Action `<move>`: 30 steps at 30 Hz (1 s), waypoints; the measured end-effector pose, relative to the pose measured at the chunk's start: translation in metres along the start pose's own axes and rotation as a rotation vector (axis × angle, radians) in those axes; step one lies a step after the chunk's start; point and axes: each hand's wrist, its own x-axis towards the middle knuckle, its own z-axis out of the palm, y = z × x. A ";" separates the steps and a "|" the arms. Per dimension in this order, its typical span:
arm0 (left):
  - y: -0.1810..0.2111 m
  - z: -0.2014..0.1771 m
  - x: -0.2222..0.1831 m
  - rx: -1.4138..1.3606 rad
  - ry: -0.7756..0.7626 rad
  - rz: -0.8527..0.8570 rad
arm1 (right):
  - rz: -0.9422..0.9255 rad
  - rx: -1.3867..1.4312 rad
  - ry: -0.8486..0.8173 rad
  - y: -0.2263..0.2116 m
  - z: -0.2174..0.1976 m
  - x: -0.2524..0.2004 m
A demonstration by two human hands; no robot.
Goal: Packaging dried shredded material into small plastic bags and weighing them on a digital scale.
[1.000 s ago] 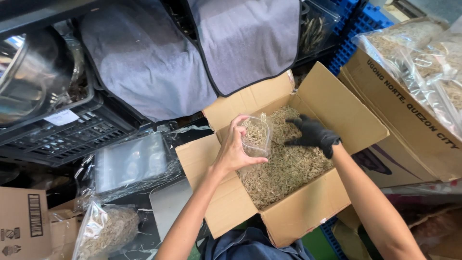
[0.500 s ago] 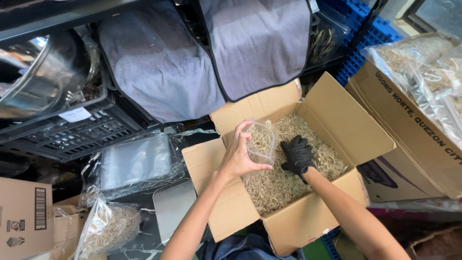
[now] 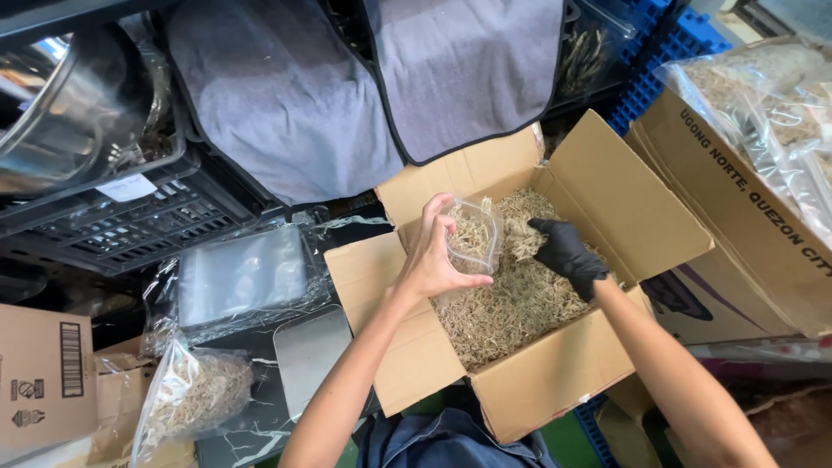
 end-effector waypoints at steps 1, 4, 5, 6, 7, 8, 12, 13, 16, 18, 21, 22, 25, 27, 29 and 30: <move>-0.001 0.003 0.002 0.034 -0.012 0.008 | -0.039 0.108 0.046 0.003 -0.019 -0.003; -0.003 0.015 0.010 0.038 -0.047 0.020 | -0.108 0.323 0.143 -0.005 -0.070 -0.010; -0.003 0.018 0.012 0.014 -0.063 0.021 | -0.147 0.431 0.192 -0.011 -0.085 -0.010; 0.001 0.019 0.015 0.010 -0.070 0.024 | -0.140 0.431 0.196 -0.039 -0.106 -0.018; 0.004 0.021 0.019 0.032 -0.089 0.058 | -0.207 0.203 0.118 -0.066 -0.127 -0.024; 0.008 0.023 0.022 0.053 -0.109 0.093 | -0.271 -0.025 0.037 -0.094 -0.149 -0.031; 0.010 0.032 0.025 0.226 -0.134 0.135 | -0.361 -0.291 -0.068 -0.130 -0.135 -0.011; 0.009 0.032 0.026 0.243 -0.112 0.139 | -0.449 -0.166 -0.069 -0.139 -0.138 -0.008; 0.005 0.022 0.026 0.280 -0.099 0.128 | -0.443 0.128 -0.101 -0.160 -0.158 -0.013; 0.002 0.015 0.027 0.300 -0.104 0.112 | -0.349 0.292 -0.135 -0.162 -0.176 -0.018; -0.002 0.007 0.026 0.349 -0.168 0.126 | -0.196 0.408 0.001 -0.134 -0.178 -0.013; -0.003 0.006 0.026 0.374 -0.173 0.136 | -0.156 0.384 0.048 -0.113 -0.161 -0.005; 0.003 0.002 0.028 0.411 -0.189 0.152 | -0.063 0.064 -0.063 -0.058 -0.098 0.013; 0.005 -0.001 0.030 0.429 -0.196 0.159 | -0.015 -0.232 -0.214 -0.046 -0.058 0.016; 0.003 0.000 0.029 0.488 -0.210 0.185 | 0.231 -0.391 -0.290 -0.052 -0.020 0.005; 0.002 -0.004 0.034 0.488 -0.209 0.182 | 0.229 -0.391 -0.292 -0.053 -0.010 0.007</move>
